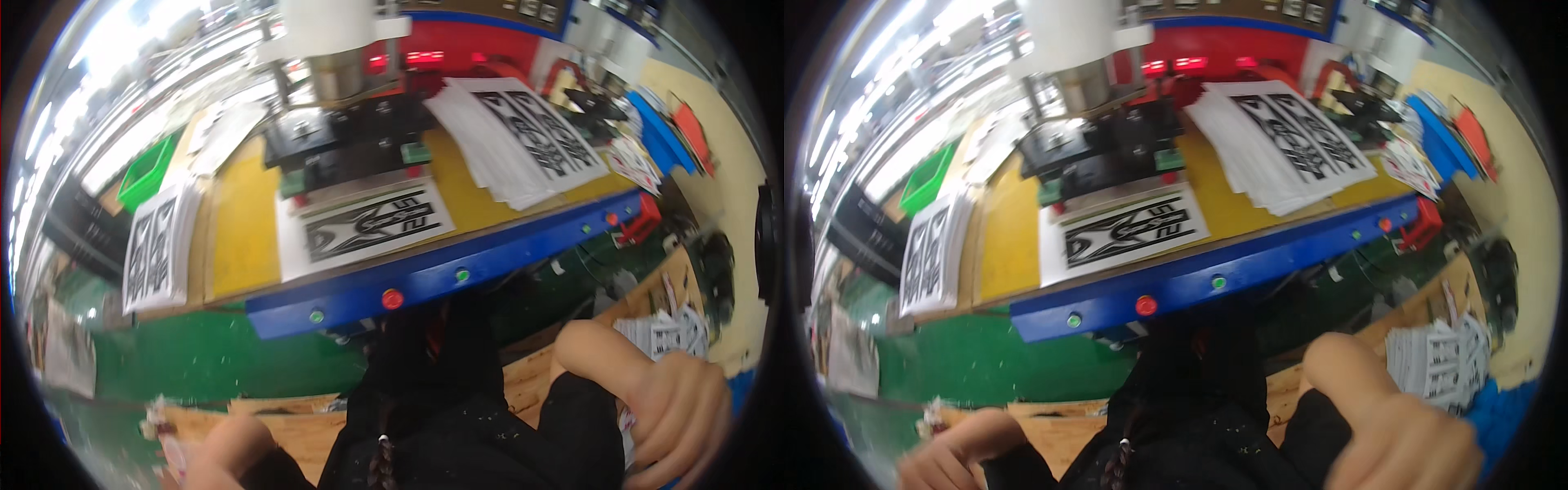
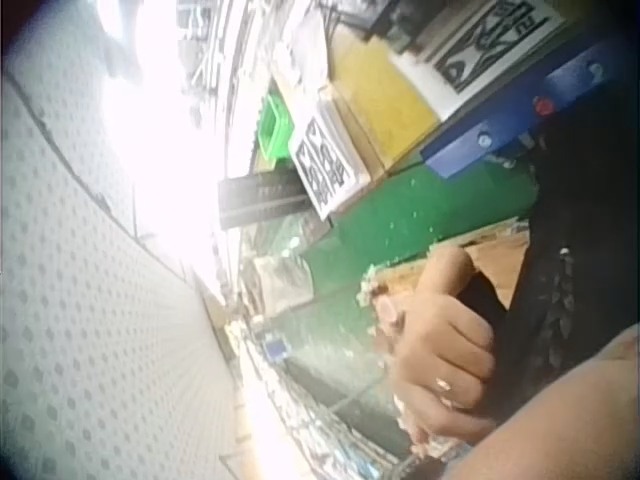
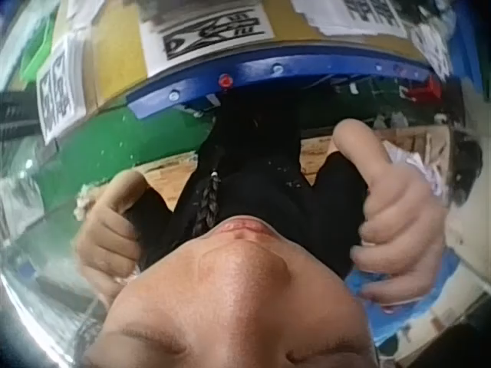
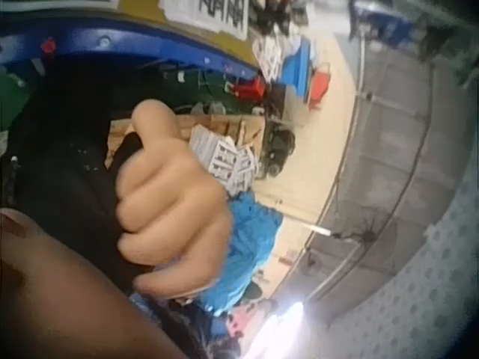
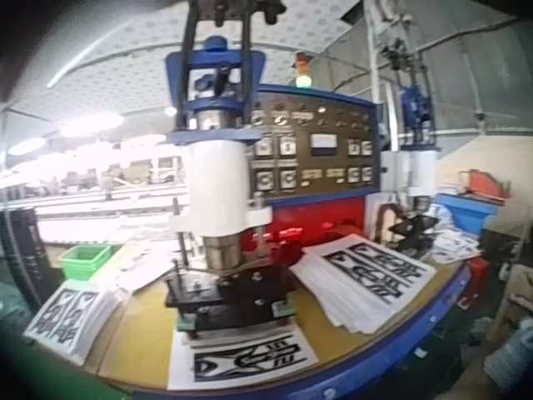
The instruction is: Operating a heat press or embossing machine to apply patterns or logos to printed sheets.
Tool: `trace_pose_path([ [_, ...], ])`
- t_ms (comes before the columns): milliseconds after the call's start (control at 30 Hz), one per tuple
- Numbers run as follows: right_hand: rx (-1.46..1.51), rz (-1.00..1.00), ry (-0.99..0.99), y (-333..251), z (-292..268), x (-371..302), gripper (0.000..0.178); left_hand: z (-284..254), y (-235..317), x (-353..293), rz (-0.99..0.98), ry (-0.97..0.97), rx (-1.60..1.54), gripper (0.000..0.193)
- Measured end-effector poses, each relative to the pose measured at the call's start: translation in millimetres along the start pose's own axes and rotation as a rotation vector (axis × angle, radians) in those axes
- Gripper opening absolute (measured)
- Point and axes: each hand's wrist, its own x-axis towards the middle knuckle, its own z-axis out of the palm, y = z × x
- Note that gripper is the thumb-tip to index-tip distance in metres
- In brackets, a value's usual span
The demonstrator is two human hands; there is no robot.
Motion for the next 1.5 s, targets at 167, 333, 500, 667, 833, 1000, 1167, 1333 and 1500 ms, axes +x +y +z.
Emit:
trace_pose_path([
  [167,0.221,-0.084,-0.110,5.4,22.5,-2.8,0.013,-15.8,-38.8,-4.5,0.042,-0.133,-0.204,0.038],
  [333,0.106,-0.156,-0.316,8.5,29.2,-5.0,0.012,-11.8,-48.5,-16.9,0.081,-0.245,-0.351,0.036],
  [500,0.151,-0.141,-0.630,29.0,34.1,-10.1,0.030,0.1,-46.0,-38.5,0.095,-0.367,-0.484,0.035],
  [667,0.515,-0.094,-1.038,86.5,26.8,-40.4,0.047,9.6,-65.9,-78.5,0.067,-0.295,-0.508,0.030],
  [833,0.537,0.369,-0.533,151.3,-16.9,-92.3,0.052,14.7,-90.6,-149.2,0.212,-0.075,-0.536,0.028],
  [1000,0.370,0.995,0.364,201.2,-29.2,-144.2,0.048,11.5,-68.2,-209.2,-0.114,0.273,-0.618,0.023],
  [1167,-0.860,1.146,0.389,267.7,-41.1,-174.8,0.036,-8.9,-70.0,-234.7,-0.257,0.484,-0.330,0.039],
  [1333,-1.101,1.038,0.290,292.3,-48.6,-195.9,0.036,-34.2,-102.4,-229.1,-1.130,0.945,0.322,0.028],
  [1500,-1.280,0.984,0.120,293.8,-56.3,-201.3,0.040,-31.4,-178.4,-229.9,-1.601,0.544,1.268,0.040],
])
